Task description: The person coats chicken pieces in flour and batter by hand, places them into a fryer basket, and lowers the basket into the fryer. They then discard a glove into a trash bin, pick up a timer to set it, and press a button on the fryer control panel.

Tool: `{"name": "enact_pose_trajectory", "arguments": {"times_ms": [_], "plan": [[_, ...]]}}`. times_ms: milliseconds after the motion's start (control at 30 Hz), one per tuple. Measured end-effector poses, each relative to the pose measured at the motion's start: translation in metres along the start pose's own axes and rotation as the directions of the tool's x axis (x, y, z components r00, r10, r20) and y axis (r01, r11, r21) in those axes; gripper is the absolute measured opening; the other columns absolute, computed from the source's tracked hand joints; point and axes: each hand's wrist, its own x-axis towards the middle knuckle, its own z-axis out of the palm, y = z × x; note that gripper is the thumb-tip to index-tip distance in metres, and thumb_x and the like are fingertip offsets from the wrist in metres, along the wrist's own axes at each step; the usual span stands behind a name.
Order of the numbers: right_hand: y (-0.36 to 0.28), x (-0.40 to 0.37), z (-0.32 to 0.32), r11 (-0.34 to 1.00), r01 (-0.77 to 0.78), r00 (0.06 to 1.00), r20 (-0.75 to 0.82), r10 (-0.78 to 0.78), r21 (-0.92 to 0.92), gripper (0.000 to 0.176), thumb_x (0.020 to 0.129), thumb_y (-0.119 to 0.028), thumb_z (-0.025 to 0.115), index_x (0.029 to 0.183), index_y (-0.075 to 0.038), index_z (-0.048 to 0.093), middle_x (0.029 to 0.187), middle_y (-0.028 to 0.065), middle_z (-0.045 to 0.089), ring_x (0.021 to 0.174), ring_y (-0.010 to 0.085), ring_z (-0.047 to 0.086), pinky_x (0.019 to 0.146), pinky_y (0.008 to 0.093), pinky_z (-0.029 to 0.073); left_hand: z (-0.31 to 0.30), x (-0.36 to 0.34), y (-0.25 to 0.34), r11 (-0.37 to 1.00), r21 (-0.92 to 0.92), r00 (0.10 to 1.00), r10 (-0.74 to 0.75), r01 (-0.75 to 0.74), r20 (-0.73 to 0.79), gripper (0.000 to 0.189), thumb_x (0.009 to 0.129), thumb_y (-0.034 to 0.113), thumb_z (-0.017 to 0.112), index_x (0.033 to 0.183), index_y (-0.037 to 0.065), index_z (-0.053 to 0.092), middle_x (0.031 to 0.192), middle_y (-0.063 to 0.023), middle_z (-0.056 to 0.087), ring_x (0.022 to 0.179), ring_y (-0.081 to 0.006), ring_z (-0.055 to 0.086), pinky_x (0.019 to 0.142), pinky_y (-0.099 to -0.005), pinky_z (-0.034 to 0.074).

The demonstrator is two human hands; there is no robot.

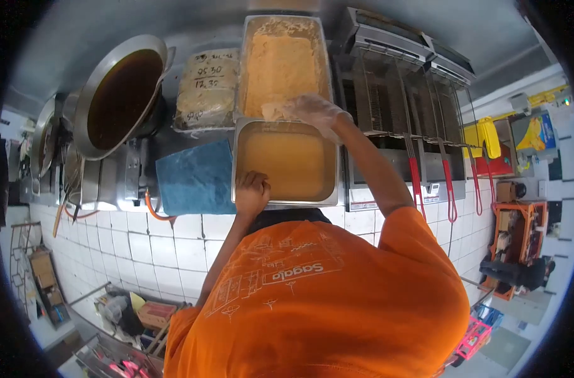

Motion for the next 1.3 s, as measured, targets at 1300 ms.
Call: {"name": "enact_pose_trajectory", "arguments": {"times_ms": [1300], "plan": [[-0.014,-0.041,0.066,0.722,-0.342,0.938,0.262,0.227,0.602,0.040,0.086,-0.038,0.070,0.107,-0.004,0.070,0.085,0.0072,0.064,0.074,0.0181,0.057,0.063,0.0294,0.046,0.014,-0.002,0.020,0.713,-0.278,0.695,0.697,-0.643,0.179,0.019,0.080,0.022,0.061,0.095,0.011,0.061,0.107,-0.0043,0.058,0.105,-0.0217,0.058,0.093,-0.0356,0.045]]}}
